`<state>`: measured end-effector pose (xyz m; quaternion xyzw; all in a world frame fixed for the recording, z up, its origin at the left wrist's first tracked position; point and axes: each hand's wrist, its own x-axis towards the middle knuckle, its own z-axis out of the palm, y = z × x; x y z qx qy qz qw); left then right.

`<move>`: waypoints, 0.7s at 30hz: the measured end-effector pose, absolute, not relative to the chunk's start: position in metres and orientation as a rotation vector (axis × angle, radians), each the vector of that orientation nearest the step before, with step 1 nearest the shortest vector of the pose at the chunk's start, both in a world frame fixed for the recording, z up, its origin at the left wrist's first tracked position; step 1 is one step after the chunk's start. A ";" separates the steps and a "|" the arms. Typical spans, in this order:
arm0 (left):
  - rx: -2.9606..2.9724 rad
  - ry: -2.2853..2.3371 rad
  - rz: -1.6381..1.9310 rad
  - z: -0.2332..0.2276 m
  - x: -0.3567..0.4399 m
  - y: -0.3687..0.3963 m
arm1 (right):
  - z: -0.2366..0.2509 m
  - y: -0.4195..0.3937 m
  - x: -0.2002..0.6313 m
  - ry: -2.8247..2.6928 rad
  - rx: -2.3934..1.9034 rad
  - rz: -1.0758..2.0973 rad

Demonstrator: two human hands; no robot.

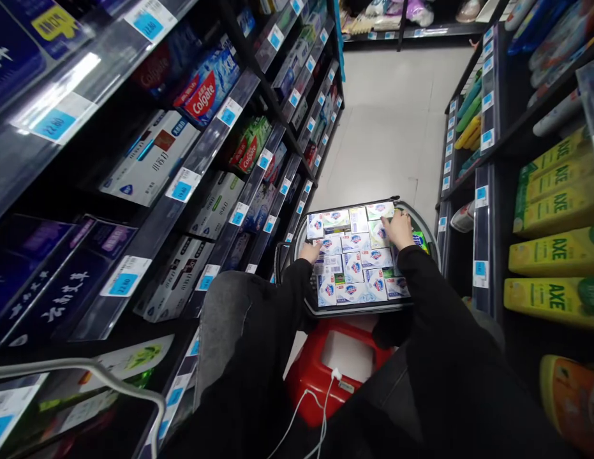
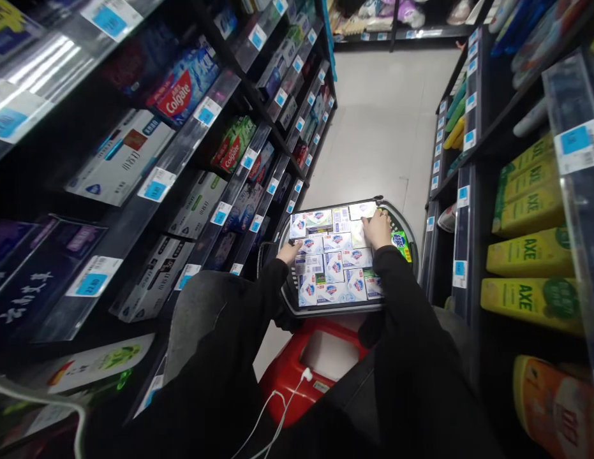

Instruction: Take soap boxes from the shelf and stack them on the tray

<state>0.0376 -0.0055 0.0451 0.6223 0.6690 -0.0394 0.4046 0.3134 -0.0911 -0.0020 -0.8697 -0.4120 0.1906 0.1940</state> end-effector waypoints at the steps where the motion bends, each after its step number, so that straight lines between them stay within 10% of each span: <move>1: 1.558 1.713 -0.087 0.051 0.034 -0.010 | -0.004 -0.086 0.319 -1.115 -2.413 0.513; 14: 1.595 1.537 0.186 0.097 -0.111 -0.095 | -0.029 -0.067 0.340 -1.095 -2.221 0.566; 21: 1.949 1.550 -0.188 0.107 -0.125 -0.088 | 0.120 -0.080 0.365 -1.192 -2.242 0.183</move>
